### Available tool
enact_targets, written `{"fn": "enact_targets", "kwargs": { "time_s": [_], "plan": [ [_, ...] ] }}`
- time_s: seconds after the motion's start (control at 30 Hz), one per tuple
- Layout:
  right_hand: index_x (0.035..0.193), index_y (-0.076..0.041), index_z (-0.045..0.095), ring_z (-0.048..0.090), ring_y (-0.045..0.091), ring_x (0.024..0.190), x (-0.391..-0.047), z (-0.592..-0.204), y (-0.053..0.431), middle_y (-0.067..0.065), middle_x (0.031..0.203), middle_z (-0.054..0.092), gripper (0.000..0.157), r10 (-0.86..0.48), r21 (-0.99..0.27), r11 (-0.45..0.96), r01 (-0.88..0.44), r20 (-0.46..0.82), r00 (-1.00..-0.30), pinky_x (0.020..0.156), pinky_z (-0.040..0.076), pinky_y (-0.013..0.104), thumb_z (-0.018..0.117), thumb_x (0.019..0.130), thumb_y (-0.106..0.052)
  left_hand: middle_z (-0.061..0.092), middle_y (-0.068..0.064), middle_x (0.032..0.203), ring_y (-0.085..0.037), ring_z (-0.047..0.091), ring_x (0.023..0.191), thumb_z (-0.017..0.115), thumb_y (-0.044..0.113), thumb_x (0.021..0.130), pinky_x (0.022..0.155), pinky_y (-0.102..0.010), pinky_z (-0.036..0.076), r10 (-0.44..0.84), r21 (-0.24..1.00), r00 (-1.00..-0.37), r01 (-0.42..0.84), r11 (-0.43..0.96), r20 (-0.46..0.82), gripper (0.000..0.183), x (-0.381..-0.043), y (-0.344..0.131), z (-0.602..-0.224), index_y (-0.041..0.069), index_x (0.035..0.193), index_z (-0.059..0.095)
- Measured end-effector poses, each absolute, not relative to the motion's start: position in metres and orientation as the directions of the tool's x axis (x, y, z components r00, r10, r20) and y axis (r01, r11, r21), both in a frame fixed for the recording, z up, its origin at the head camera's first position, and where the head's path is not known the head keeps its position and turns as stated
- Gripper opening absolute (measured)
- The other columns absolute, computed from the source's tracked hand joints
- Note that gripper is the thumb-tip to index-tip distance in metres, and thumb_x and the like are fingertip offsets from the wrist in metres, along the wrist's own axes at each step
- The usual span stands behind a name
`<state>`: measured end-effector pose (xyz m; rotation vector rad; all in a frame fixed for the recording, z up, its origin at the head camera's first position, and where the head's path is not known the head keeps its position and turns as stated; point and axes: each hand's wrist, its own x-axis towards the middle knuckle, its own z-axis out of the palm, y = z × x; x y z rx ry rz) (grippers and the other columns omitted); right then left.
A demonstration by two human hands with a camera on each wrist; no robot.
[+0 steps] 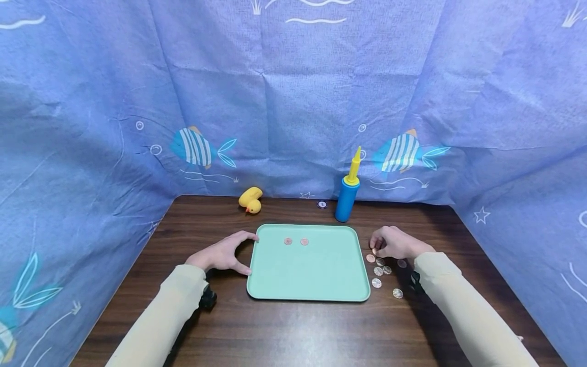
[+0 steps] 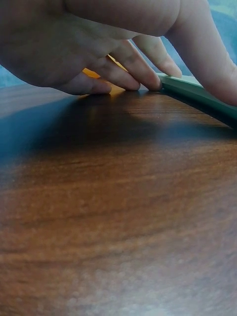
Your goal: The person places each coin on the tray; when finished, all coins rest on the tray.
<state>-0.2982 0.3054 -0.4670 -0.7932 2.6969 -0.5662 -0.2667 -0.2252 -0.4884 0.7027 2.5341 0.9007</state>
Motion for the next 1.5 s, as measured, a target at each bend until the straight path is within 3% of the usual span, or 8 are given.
{"fn": "enact_targets", "kwargs": {
  "time_s": [0.83,1.5],
  "plan": [
    [0.086,-0.013,0.071,0.058,0.009,0.072,-0.2953,-0.4649,0.3018,-0.006,0.077,0.065,0.018,-0.54,-0.426,0.787,-0.446,-0.125,-0.832,0.068,0.049,0.028,0.08,0.082,0.003,0.04,-0.01,0.163,-0.034,0.033,0.153,0.093,0.046,0.079,0.121,-0.06,0.03,0.555,0.667,-0.814,0.32,0.673,-0.169,0.094,-0.2687,-0.2264,-0.4886,0.017,0.155,0.047],
    [0.083,-0.015,0.074,0.06,0.014,0.073,-0.2952,-0.4684,0.3097,-0.007,0.075,0.065,0.026,-0.579,-0.392,0.753,-0.528,-0.014,-0.816,0.068,0.05,0.029,0.076,0.079,0.01,0.04,-0.012,0.162,-0.037,0.034,0.152,0.092,0.045,0.08,0.12,-0.062,0.03,0.566,0.658,-0.808,0.339,0.673,-0.163,0.093,-0.2691,-0.2257,-0.4889,0.016,0.155,0.046]
  ]
}}
